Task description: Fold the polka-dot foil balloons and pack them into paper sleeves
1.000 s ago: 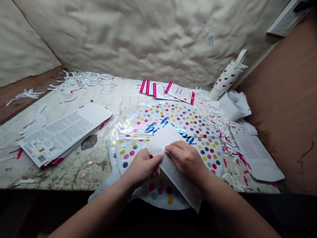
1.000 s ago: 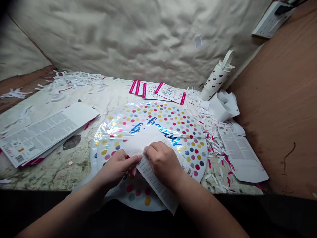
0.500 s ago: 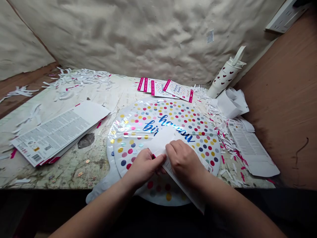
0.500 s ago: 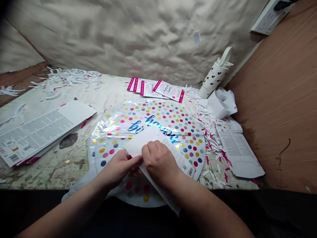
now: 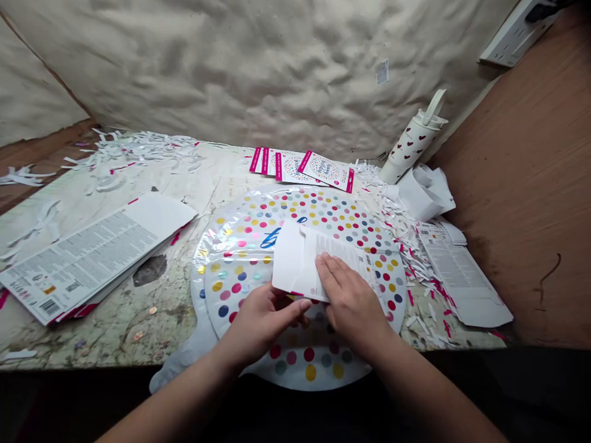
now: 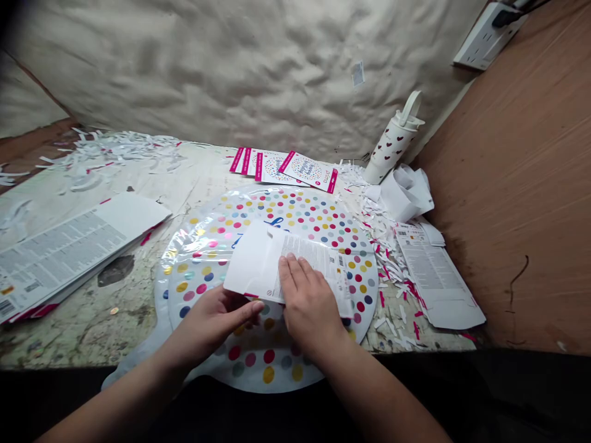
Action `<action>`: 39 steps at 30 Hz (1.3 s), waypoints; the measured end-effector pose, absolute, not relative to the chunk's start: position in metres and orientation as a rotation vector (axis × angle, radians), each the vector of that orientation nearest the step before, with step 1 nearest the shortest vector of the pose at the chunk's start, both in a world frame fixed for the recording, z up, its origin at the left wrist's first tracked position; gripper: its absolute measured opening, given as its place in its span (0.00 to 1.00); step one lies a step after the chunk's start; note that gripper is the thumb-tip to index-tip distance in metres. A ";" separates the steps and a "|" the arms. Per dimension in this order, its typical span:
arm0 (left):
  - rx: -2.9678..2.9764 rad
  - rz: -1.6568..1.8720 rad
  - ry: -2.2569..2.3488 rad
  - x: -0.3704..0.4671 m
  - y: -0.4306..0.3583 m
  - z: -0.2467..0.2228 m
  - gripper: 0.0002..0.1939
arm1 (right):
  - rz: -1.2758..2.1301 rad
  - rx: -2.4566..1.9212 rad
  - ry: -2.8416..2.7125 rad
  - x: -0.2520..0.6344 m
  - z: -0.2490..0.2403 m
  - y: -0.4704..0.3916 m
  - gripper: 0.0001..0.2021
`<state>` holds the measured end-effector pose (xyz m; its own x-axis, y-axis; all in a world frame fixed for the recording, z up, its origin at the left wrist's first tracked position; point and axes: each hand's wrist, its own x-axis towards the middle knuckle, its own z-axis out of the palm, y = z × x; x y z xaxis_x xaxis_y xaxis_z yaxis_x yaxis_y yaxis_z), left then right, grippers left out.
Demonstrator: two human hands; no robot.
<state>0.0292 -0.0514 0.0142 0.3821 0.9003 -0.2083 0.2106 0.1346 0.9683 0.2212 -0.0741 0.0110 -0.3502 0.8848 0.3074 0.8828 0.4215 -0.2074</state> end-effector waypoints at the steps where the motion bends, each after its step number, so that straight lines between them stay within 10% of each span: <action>1: 1.547 0.824 1.179 0.022 -0.049 0.015 0.17 | -0.023 -1.447 -2.277 0.218 0.007 -0.071 0.28; 4: 2.132 1.223 1.337 -0.006 -0.034 0.013 0.25 | 0.002 -1.121 -2.232 0.230 -0.002 -0.056 0.23; 13: 2.866 0.540 0.717 -0.016 -0.046 -0.020 0.15 | -0.041 -0.910 -2.462 0.223 -0.027 -0.092 0.12; 20: 2.528 0.288 1.155 0.003 -0.028 -0.002 0.11 | 0.454 -1.549 -2.188 0.223 -0.012 -0.080 0.08; 24: 2.521 0.195 1.442 0.014 -0.008 -0.002 0.21 | 0.131 -1.649 -2.338 0.215 -0.002 -0.067 0.12; 32: 2.316 0.465 1.299 0.001 -0.021 0.010 0.09 | -0.293 -1.427 -2.832 0.189 -0.011 -0.061 0.21; 39: 0.830 0.468 0.889 0.014 -0.056 0.011 0.17 | -0.429 -1.184 -2.519 0.196 0.010 -0.065 0.16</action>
<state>0.0141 -0.0557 0.0112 0.5626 0.6660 -0.4898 -0.0264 0.6066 0.7946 0.1959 -0.0654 0.0102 -0.6032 0.6838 0.4106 0.7811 0.6105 0.1308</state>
